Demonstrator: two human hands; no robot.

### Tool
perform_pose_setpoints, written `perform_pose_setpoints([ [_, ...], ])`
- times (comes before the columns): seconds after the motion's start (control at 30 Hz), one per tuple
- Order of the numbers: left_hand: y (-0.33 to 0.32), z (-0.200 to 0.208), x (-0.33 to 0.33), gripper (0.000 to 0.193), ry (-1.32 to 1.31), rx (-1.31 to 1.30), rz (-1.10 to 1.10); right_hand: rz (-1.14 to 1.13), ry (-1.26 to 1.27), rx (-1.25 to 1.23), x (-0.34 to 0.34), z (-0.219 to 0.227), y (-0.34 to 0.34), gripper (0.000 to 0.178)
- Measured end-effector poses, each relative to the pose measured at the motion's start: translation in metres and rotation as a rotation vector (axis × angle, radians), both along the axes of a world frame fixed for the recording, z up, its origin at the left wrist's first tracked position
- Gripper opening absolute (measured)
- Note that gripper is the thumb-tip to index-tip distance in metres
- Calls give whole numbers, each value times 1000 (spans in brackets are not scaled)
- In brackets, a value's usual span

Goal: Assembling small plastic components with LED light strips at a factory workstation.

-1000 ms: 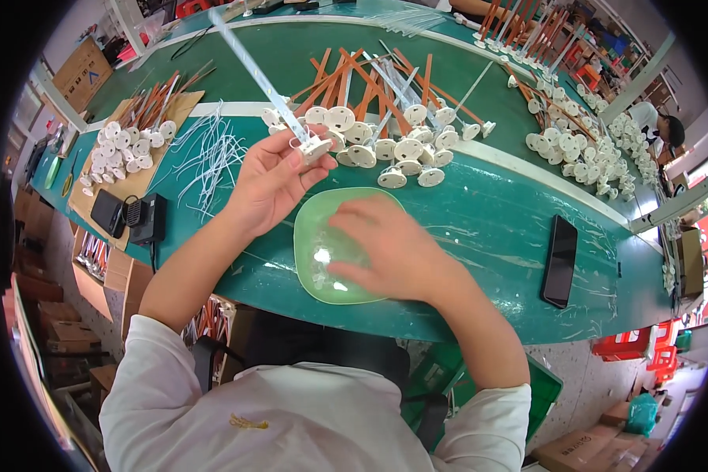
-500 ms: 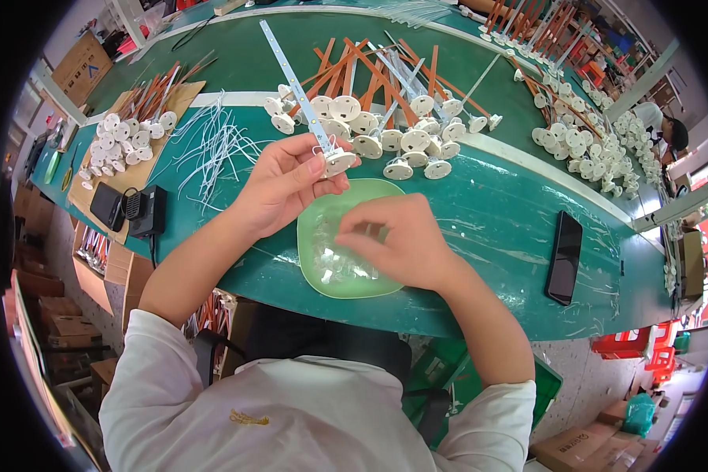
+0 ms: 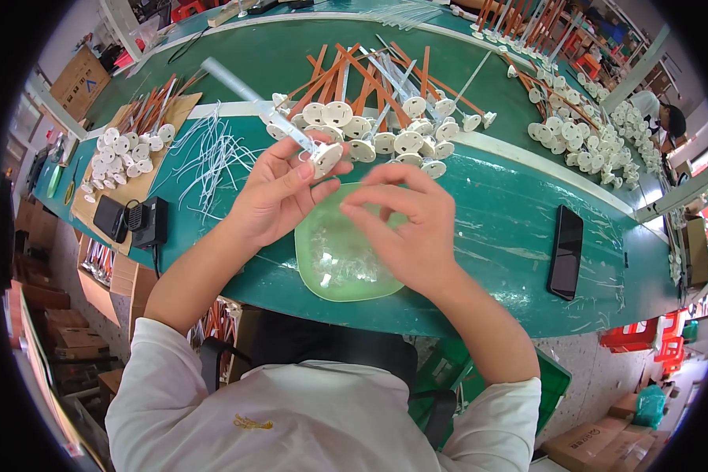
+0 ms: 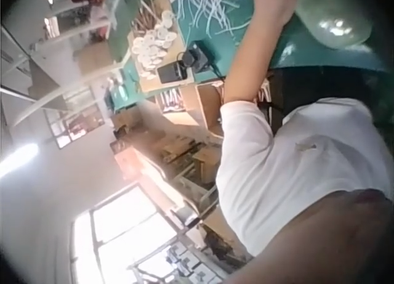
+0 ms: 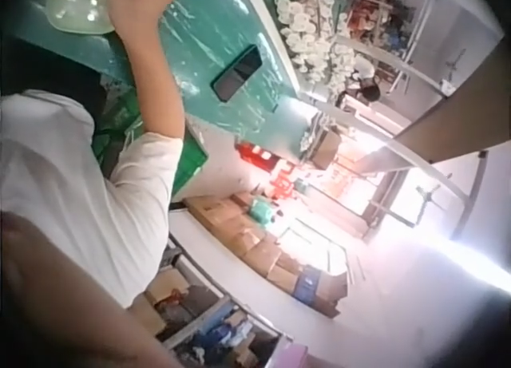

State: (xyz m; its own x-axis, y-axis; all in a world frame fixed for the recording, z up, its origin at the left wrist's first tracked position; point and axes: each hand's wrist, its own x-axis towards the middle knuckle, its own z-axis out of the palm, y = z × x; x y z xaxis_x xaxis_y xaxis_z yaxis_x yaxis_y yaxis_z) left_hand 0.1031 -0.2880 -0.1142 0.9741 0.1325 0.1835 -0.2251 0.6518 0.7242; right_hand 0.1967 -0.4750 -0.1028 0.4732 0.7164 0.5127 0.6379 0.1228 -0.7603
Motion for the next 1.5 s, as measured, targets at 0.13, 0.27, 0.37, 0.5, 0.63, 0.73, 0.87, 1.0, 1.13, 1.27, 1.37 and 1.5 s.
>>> perform_pose_setpoints([
  [0.13, -5, -2, 0, 39, -70, -10, -22, -93, 48, 123, -13, 8, 0, 14],
  [0.27, -7, -4, -1, 41, -73, -28, -58, -81, 134, 214, -18, 3, 4, 14],
  [0.37, -11, -4, -2, 42, -67, -34, -60, -107, -18, 231, -13, 0, 5, 15],
  [0.5, -11, -5, -2, 54, -7, 18, -62, -69, -199, 204, -7, 2, 2, 17],
  [0.63, -14, -3, -6, 59, 13, -9, -82, -126, -314, 285, -10, 3, 4, 17],
  [0.73, -17, -2, -7, 61, 1, -9, -74, -148, -348, 285, -12, 5, 4, 16],
  [0.87, -16, 0, -8, 64, 29, 1, -38, -127, -502, 283, -10, 4, 4, 18],
  [1.0, -8, -5, -9, 62, 45, 62, -42, -70, -556, 266, 0, 6, 3, 19],
  [1.13, -13, -7, -8, 55, 33, 98, -34, -109, -667, 241, -3, 7, 1, 19],
  [1.27, -26, -13, -7, 43, -53, 54, 65, -252, -705, 291, -10, -1, 7, 18],
  [1.37, -30, -10, -6, 40, -21, 62, 125, -289, -706, 286, -14, -4, 10, 18],
  [1.5, -20, -14, -4, 37, 76, 32, 109, -282, -593, 295, -8, -9, 14, 18],
])
